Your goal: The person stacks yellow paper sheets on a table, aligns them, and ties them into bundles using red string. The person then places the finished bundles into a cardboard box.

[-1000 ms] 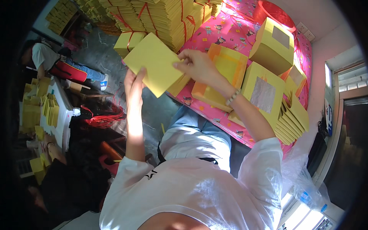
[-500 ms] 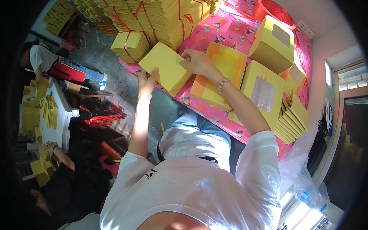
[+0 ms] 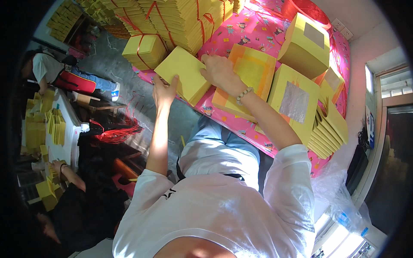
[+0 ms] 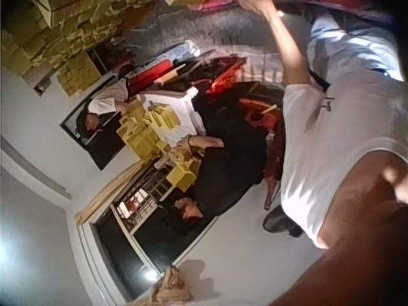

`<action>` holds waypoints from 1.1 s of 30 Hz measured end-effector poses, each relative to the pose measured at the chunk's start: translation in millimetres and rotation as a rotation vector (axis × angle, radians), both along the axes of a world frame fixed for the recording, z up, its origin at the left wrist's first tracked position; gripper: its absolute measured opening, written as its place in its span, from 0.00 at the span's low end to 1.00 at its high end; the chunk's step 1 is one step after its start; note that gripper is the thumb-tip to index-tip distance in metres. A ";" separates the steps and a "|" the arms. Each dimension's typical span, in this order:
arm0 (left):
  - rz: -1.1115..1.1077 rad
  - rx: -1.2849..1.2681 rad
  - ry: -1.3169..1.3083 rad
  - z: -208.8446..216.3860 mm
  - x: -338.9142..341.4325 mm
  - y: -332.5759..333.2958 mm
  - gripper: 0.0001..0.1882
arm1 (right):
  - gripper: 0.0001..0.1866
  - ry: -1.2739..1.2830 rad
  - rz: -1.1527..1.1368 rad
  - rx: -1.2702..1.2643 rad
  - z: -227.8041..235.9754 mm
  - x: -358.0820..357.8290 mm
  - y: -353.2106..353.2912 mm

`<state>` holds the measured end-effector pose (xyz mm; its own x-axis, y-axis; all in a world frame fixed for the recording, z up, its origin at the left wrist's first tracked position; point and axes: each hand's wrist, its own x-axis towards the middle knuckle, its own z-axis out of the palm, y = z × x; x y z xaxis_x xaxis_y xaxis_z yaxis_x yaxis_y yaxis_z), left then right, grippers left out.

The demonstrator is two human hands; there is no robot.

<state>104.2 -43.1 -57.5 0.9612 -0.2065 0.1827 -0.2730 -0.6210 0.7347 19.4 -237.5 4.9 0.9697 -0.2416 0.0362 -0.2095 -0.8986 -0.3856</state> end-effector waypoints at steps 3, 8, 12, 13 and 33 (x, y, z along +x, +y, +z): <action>-0.011 -0.033 -0.066 4.4 -4.7 1.7 0.42 | 0.21 -0.037 -0.017 -0.042 2.6 -6.6 0.4; -0.008 -0.087 -0.144 9.9 -8.3 5.6 0.40 | 0.20 -0.235 -0.009 0.046 12.6 -32.0 -11.9; -0.054 -0.079 -0.208 11.7 -7.3 10.1 0.34 | 0.23 -0.049 0.073 0.002 23.9 -76.5 -28.9; -0.059 -0.089 -0.212 12.2 -7.4 10.9 0.33 | 0.24 0.015 0.098 -0.017 24.1 -90.2 -31.9; -0.534 -0.339 -0.214 54.3 -79.1 -7.3 0.18 | 0.10 0.056 0.226 0.072 24.2 -160.1 -45.0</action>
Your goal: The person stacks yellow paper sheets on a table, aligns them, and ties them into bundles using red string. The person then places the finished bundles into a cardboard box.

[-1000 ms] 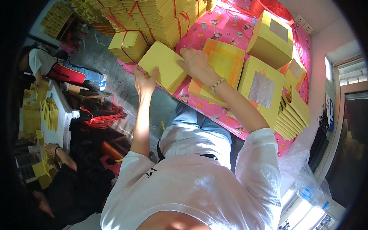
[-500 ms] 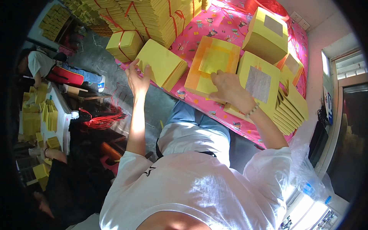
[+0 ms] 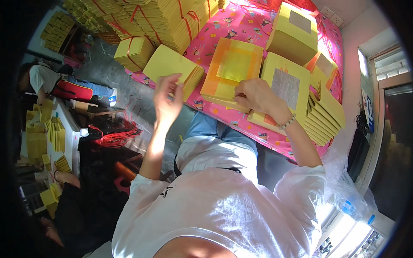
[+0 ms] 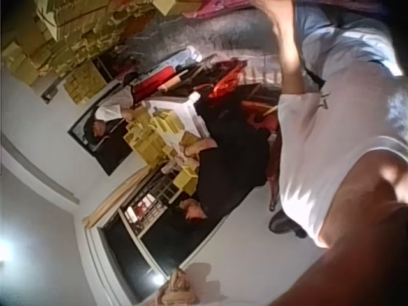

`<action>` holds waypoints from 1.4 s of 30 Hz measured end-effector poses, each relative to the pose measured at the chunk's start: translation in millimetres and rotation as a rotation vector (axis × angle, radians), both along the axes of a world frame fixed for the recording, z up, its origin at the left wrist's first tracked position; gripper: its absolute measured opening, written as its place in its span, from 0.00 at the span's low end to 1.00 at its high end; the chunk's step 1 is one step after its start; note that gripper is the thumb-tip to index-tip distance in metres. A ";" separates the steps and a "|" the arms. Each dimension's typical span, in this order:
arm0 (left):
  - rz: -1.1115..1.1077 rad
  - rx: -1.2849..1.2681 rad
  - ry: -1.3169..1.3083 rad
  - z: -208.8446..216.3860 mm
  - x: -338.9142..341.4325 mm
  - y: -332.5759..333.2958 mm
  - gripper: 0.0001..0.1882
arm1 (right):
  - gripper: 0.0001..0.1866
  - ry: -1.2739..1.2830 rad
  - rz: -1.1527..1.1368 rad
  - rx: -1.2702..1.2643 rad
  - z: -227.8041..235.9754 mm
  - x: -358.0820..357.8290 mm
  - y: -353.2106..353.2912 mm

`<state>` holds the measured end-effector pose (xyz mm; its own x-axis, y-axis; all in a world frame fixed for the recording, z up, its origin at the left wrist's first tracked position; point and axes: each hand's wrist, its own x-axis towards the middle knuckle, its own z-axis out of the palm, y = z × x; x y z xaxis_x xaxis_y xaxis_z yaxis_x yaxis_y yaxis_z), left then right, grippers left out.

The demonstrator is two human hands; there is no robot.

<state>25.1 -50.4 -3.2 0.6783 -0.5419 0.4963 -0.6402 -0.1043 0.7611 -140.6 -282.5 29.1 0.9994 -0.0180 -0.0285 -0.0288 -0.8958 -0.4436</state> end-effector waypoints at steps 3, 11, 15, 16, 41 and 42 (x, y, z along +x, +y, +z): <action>-0.120 0.108 0.033 -1.0 -28.5 -9.5 0.21 | 0.08 0.012 -0.015 0.014 -3.3 0.6 -4.4; -0.149 0.179 0.076 -42.9 -35.9 -27.0 0.28 | 0.08 -0.018 -0.053 0.031 1.2 2.5 -4.3; -0.161 0.174 0.170 -45.0 -34.9 -26.8 0.28 | 0.08 -0.040 -0.066 0.058 -3.7 1.1 -6.1; -0.162 0.177 0.178 -44.5 -34.9 -26.8 0.27 | 0.08 -0.044 -0.070 0.064 -4.1 0.7 -6.0; -0.090 0.269 -0.303 -18.5 -48.0 -33.9 0.28 | 0.08 -0.083 -0.083 0.047 -2.8 -1.0 -3.0; -0.115 0.283 -0.323 -15.0 -49.1 -36.0 0.28 | 0.08 -0.079 -0.087 0.053 -2.1 -1.0 -2.8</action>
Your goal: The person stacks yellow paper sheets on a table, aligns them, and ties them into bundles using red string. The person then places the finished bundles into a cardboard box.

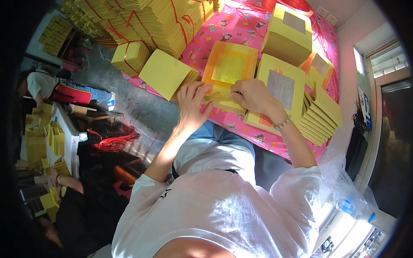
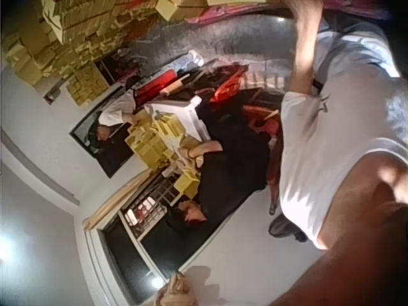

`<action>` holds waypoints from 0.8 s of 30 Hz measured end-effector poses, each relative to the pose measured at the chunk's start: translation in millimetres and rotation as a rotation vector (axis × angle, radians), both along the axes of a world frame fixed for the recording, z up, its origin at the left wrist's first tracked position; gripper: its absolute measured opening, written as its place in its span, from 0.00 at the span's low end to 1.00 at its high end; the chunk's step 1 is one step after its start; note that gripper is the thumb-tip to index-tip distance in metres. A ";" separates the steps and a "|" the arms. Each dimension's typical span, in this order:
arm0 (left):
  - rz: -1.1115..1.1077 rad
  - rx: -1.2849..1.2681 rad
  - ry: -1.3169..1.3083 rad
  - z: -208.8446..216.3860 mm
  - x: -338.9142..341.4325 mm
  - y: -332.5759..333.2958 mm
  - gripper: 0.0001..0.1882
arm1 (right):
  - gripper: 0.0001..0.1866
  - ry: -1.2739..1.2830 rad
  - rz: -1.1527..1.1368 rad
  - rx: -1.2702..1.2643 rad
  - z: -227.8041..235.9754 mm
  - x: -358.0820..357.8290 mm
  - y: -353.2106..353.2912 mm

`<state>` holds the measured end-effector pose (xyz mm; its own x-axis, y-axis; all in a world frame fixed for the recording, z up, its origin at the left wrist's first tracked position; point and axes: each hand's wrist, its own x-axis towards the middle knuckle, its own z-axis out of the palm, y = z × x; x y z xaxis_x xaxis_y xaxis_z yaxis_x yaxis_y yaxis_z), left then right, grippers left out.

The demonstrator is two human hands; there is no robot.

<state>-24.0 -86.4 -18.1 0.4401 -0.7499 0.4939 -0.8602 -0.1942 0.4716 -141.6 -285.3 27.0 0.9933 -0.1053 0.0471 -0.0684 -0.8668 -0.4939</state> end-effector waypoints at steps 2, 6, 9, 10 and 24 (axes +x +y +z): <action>-0.052 0.020 -0.015 6.2 4.6 -8.0 0.31 | 0.10 0.008 -0.007 0.012 2.3 1.2 -0.5; -0.174 0.140 0.081 11.2 17.2 -12.8 0.33 | 0.10 0.025 -0.008 0.034 3.1 1.8 -1.0; -0.208 0.282 0.120 11.8 23.7 -11.8 0.32 | 0.10 0.019 0.009 0.005 -1.1 1.4 -0.3; -0.209 0.328 0.128 11.3 25.6 -11.4 0.32 | 0.09 0.020 0.014 -0.010 -1.6 1.3 -0.1; -0.302 0.280 0.149 11.2 42.5 -13.4 0.14 | 0.11 0.049 0.017 -0.017 -0.8 3.1 -0.3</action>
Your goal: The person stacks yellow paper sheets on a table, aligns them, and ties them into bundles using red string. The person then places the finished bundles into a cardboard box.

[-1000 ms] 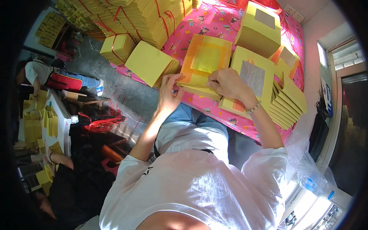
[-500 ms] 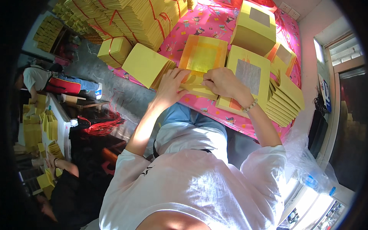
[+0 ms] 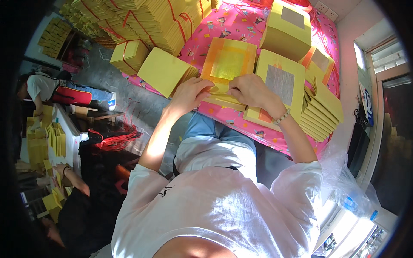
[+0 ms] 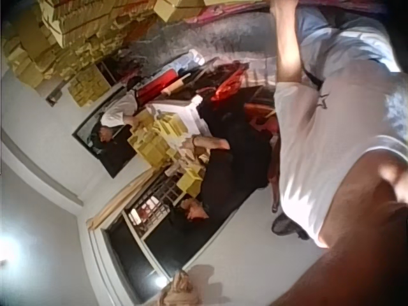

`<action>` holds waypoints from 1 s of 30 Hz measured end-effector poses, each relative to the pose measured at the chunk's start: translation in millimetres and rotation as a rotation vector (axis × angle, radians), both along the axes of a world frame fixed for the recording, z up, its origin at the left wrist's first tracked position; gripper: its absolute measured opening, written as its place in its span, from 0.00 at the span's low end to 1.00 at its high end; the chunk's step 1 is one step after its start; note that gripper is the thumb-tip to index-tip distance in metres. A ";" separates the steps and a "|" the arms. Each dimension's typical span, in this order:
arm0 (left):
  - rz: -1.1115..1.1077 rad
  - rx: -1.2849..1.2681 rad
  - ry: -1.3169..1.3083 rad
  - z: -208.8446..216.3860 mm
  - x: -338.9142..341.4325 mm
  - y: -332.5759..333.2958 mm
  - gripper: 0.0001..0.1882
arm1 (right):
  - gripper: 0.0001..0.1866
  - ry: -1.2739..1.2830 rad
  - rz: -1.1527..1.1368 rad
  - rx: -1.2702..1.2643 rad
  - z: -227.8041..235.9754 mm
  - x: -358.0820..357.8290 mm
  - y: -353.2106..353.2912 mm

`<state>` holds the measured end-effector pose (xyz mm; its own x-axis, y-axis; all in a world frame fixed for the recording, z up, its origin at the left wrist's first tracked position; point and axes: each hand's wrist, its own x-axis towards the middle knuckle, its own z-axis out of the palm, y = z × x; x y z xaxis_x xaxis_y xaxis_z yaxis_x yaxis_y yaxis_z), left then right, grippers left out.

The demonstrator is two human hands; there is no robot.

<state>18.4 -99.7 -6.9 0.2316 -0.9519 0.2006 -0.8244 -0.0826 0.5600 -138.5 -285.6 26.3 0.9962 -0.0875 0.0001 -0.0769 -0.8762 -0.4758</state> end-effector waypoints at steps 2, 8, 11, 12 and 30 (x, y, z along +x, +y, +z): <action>-0.008 -0.002 -0.024 0.4 0.7 -1.9 0.12 | 0.11 0.001 0.000 0.007 -1.3 -0.2 -0.4; 0.000 0.035 -0.052 3.6 0.3 -4.6 0.09 | 0.12 -0.020 0.055 -0.076 7.1 -3.5 12.0; 0.007 0.052 -0.079 5.0 -1.7 -5.5 0.10 | 0.10 -0.120 0.061 -0.159 -2.1 -4.4 14.4; 0.012 0.060 -0.081 4.4 -2.6 -5.0 0.10 | 0.09 -0.103 0.057 -0.182 -1.6 -3.2 15.0; 0.181 -0.351 -0.167 10.0 -12.1 -30.0 0.19 | 0.26 -0.673 -0.388 -0.009 28.5 -4.6 12.5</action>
